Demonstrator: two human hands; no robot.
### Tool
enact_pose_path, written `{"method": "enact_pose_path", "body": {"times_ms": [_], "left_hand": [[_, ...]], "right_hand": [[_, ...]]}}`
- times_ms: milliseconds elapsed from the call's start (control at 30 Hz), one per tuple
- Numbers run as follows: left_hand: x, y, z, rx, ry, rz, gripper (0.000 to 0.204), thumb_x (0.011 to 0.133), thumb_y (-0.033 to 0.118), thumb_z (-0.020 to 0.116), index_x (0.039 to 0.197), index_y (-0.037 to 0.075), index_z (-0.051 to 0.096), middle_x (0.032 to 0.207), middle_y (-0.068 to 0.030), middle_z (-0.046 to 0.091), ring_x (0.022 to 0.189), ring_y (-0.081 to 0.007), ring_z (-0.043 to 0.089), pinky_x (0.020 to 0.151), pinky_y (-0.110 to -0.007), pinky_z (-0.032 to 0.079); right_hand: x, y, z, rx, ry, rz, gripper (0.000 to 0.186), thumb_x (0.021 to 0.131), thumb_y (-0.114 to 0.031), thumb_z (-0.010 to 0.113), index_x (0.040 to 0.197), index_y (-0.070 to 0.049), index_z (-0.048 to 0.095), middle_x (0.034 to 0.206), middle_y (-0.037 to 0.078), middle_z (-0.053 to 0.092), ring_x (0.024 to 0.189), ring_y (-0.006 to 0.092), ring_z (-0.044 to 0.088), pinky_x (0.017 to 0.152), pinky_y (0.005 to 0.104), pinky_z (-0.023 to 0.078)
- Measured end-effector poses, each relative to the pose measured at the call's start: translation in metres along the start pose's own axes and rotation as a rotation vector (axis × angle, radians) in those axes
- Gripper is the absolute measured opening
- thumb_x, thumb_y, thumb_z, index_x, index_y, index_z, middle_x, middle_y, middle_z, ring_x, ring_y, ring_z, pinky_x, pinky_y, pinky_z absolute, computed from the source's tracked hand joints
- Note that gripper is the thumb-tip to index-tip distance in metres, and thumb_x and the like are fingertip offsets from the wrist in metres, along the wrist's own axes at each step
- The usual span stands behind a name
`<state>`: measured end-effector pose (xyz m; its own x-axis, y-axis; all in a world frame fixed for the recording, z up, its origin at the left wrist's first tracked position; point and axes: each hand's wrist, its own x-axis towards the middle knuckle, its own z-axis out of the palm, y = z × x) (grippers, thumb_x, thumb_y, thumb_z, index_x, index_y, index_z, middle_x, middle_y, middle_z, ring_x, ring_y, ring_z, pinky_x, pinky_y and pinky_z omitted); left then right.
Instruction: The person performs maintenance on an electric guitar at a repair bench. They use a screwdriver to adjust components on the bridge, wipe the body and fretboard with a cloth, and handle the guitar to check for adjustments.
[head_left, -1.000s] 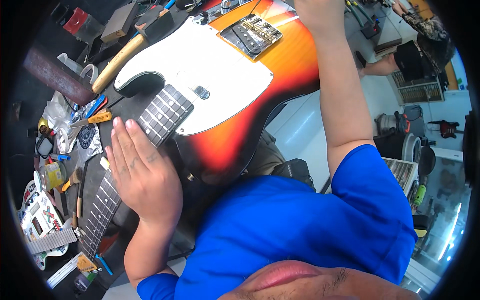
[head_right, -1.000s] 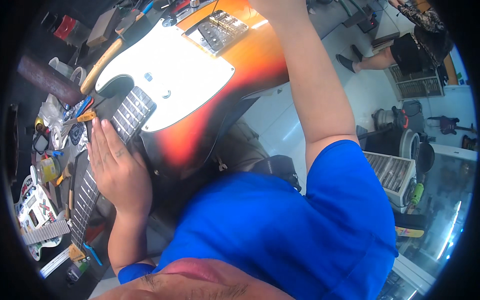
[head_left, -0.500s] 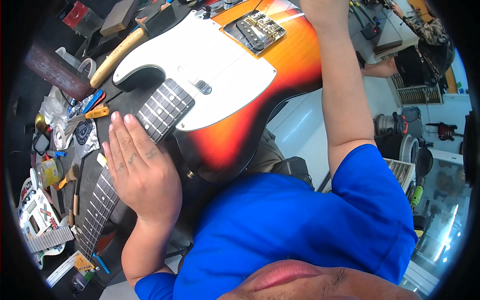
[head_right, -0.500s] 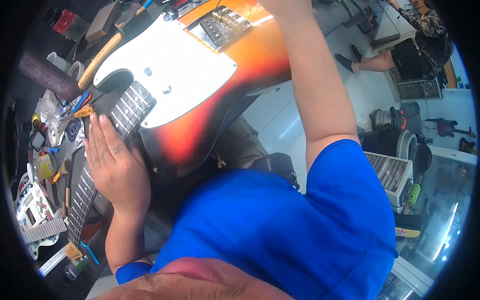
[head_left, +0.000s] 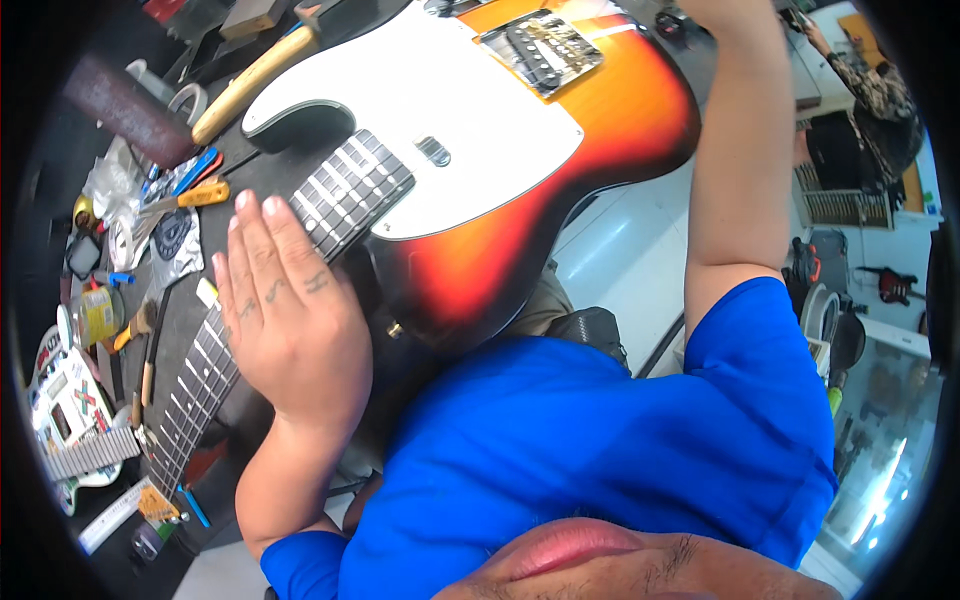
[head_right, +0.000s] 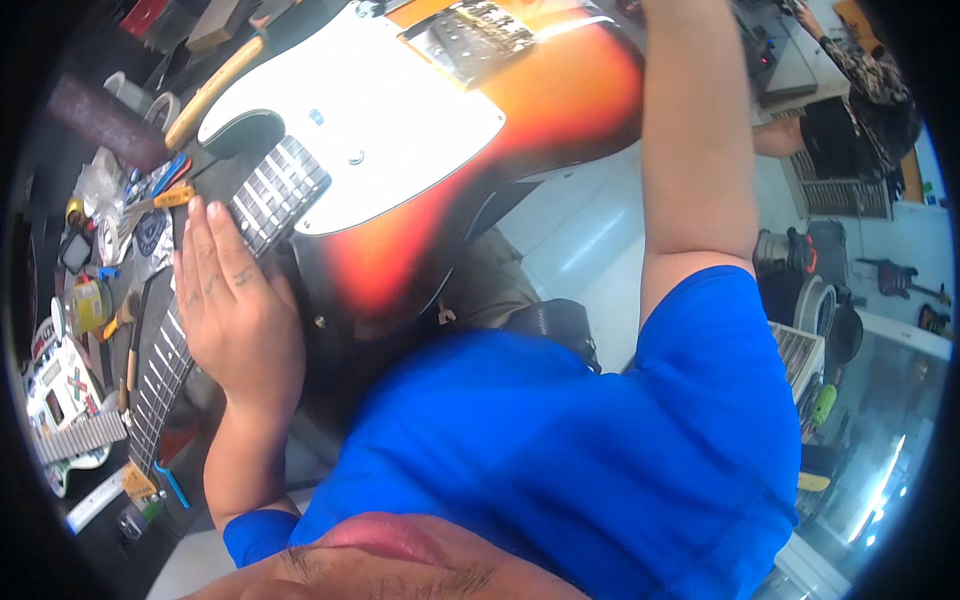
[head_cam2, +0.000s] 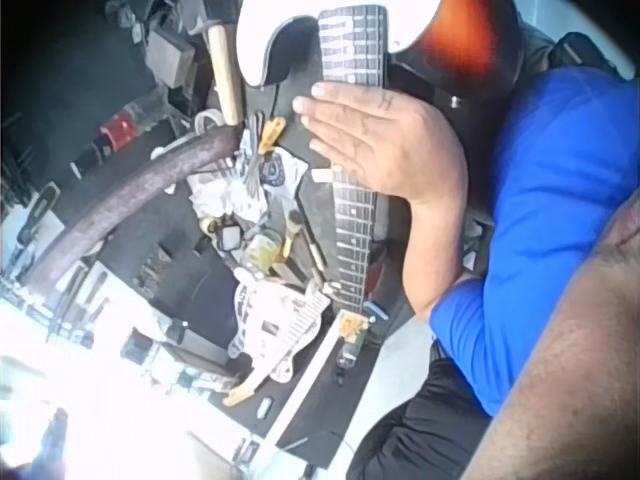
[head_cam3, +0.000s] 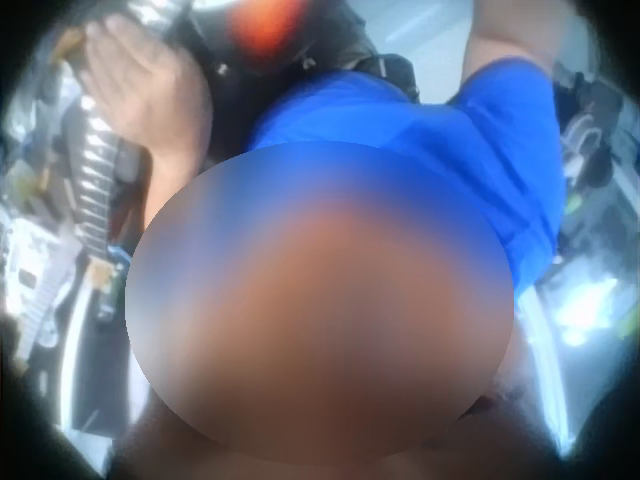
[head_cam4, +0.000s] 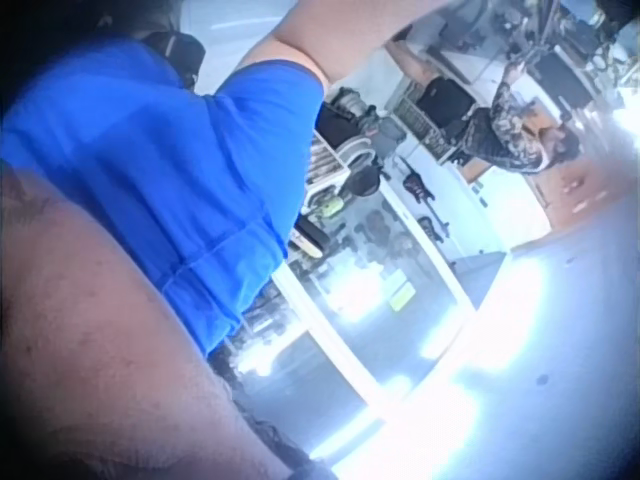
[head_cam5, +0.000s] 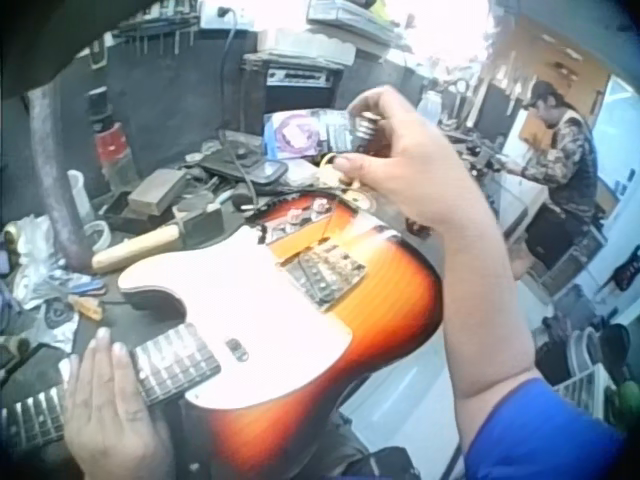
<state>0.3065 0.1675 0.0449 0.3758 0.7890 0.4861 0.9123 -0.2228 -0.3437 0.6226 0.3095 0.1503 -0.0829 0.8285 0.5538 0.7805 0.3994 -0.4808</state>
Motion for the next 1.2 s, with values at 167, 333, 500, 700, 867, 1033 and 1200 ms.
{"method": "enact_pose_path", "body": {"times_ms": [167, 333, 500, 700, 867, 1033, 1200], "left_hand": [[0.000, 0.001, 0.003, 0.043, 0.028, 0.010, 0.038, 0.097, 0.005, 0.057, 0.131, -0.011, 0.064, 0.137, -0.0287, 0.067, 0.123, -0.0407, 0.069, 0.109, -0.054, 0.050], [0.006, 0.011, -0.011, 0.063, -0.095, -0.019, 0.043, 0.092, 0.005, 0.058, 0.130, -0.014, 0.063, 0.138, -0.0357, 0.063, 0.124, -0.0463, 0.067, 0.113, -0.063, 0.043], [0.013, 0.024, -0.016, 0.100, -0.137, -0.031, 0.044, 0.093, 0.006, 0.058, 0.133, -0.013, 0.062, 0.141, -0.0333, 0.062, 0.123, -0.0444, 0.068, 0.112, -0.063, 0.044], [0.018, 0.022, -0.012, 0.233, -0.137, 0.059, 0.041, 0.098, 0.011, 0.056, 0.134, -0.008, 0.061, 0.138, -0.0258, 0.066, 0.132, -0.0389, 0.063, 0.116, -0.057, 0.042], [0.007, 0.018, 0.008, 0.258, 0.047, 0.026, 0.039, 0.093, 0.012, 0.061, 0.129, -0.003, 0.067, 0.130, -0.0226, 0.072, 0.117, -0.0350, 0.071, 0.107, -0.057, 0.050], [-0.012, 0.018, 0.009, 0.266, 0.150, -0.139, 0.044, 0.089, 0.011, 0.066, 0.133, 0.005, 0.064, 0.139, -0.0172, 0.067, 0.125, -0.0302, 0.066, 0.109, -0.051, 0.045], [-0.022, 0.023, 0.005, 0.168, 0.210, -0.231, 0.037, 0.091, 0.009, 0.063, 0.127, -0.001, 0.067, 0.135, -0.0192, 0.068, 0.122, -0.0315, 0.065, 0.109, -0.054, 0.044]], "right_hand": [[-0.004, 0.009, -0.002, 0.227, -0.002, -0.091, 0.019, 0.106, -0.009, 0.061, 0.122, 0.000, 0.064, 0.096, 0.004, 0.070, 0.087, 0.0098, 0.067, 0.075, 0.0256, 0.056], [0.020, 0.079, -0.003, 0.641, -0.095, 0.026, 0.024, 0.105, -0.006, 0.061, 0.127, 0.001, 0.063, 0.100, 0.006, 0.071, 0.091, 0.0118, 0.071, 0.078, 0.0254, 0.058], [-0.006, 0.023, 0.012, 0.446, 0.056, -0.132, 0.031, 0.103, -0.004, 0.062, 0.133, 0.002, 0.061, 0.104, 0.006, 0.071, 0.098, 0.0150, 0.072, 0.086, 0.0287, 0.059], [-0.010, 0.015, -0.001, 0.456, -0.023, -0.102, 0.037, 0.103, -0.007, 0.062, 0.139, 0.003, 0.059, 0.108, 0.008, 0.072, 0.100, 0.0161, 0.072, 0.087, 0.0284, 0.058], [-0.002, 0.014, -0.004, 0.342, -0.140, -0.173, 0.036, 0.101, -0.005, 0.058, 0.136, 0.003, 0.062, 0.105, 0.005, 0.071, 0.089, 0.0123, 0.068, 0.084, 0.0278, 0.057], [0.007, 0.026, -0.011, 0.441, -0.139, -0.254, 0.033, 0.102, -0.003, 0.058, 0.132, 0.003, 0.068, 0.104, 0.004, 0.072, 0.092, 0.0102, 0.068, 0.082, 0.0250, 0.057], [-0.008, 0.029, 0.001, 0.804, -0.132, -0.254, 0.031, 0.102, -0.002, 0.059, 0.131, 0.004, 0.067, 0.105, 0.004, 0.072, 0.089, 0.0079, 0.067, 0.077, 0.0227, 0.057]]}}
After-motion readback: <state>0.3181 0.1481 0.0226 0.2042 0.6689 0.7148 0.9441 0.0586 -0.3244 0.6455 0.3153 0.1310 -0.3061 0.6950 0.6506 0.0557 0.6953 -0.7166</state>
